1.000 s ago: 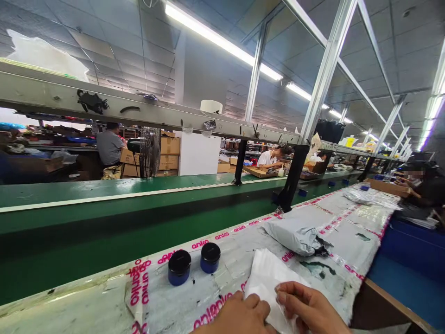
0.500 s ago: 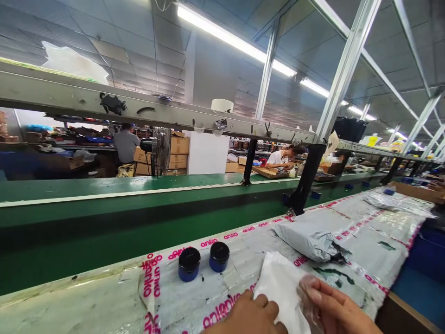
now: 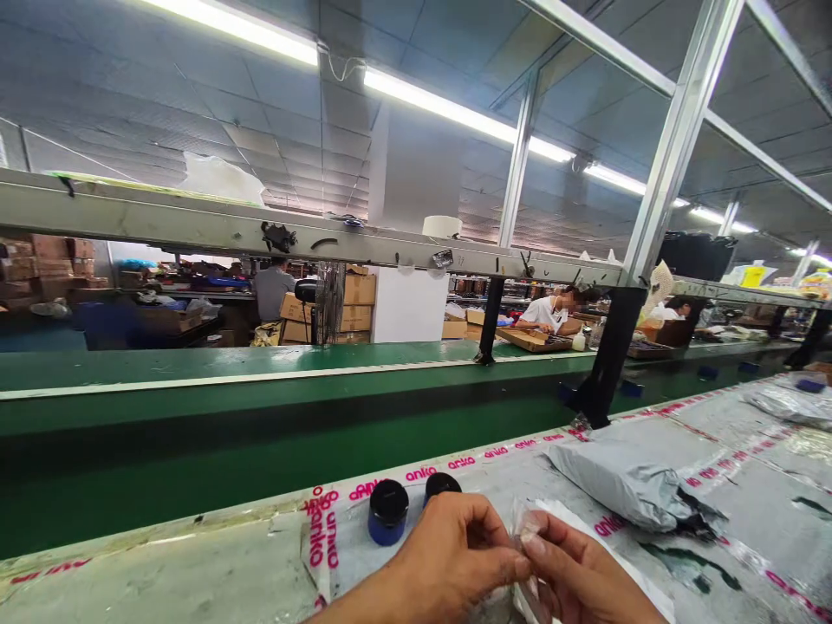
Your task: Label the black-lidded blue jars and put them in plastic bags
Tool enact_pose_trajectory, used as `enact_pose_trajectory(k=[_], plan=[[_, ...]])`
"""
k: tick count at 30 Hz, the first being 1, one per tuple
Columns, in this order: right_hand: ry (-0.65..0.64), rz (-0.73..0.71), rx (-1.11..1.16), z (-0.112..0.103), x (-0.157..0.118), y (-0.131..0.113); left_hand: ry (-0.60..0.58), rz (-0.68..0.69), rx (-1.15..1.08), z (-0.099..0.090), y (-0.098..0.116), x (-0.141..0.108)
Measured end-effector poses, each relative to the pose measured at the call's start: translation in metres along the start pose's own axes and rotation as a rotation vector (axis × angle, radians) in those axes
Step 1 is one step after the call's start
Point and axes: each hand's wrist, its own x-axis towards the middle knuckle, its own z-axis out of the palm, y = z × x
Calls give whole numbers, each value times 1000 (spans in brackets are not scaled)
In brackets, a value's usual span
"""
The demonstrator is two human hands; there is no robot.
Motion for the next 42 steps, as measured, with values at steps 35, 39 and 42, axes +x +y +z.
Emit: enact_pose_trajectory(k=[35,39,42], plan=[[-107,-1060,-1283,78,124,44,563,165,1470,-133,-19,6],[-111,-1180,-1369,63,122,69,442,166,1488,-130,-42,-3],[-78,-1205,-1384,56,118,76,391,174,1474,-127,-48,-10]])
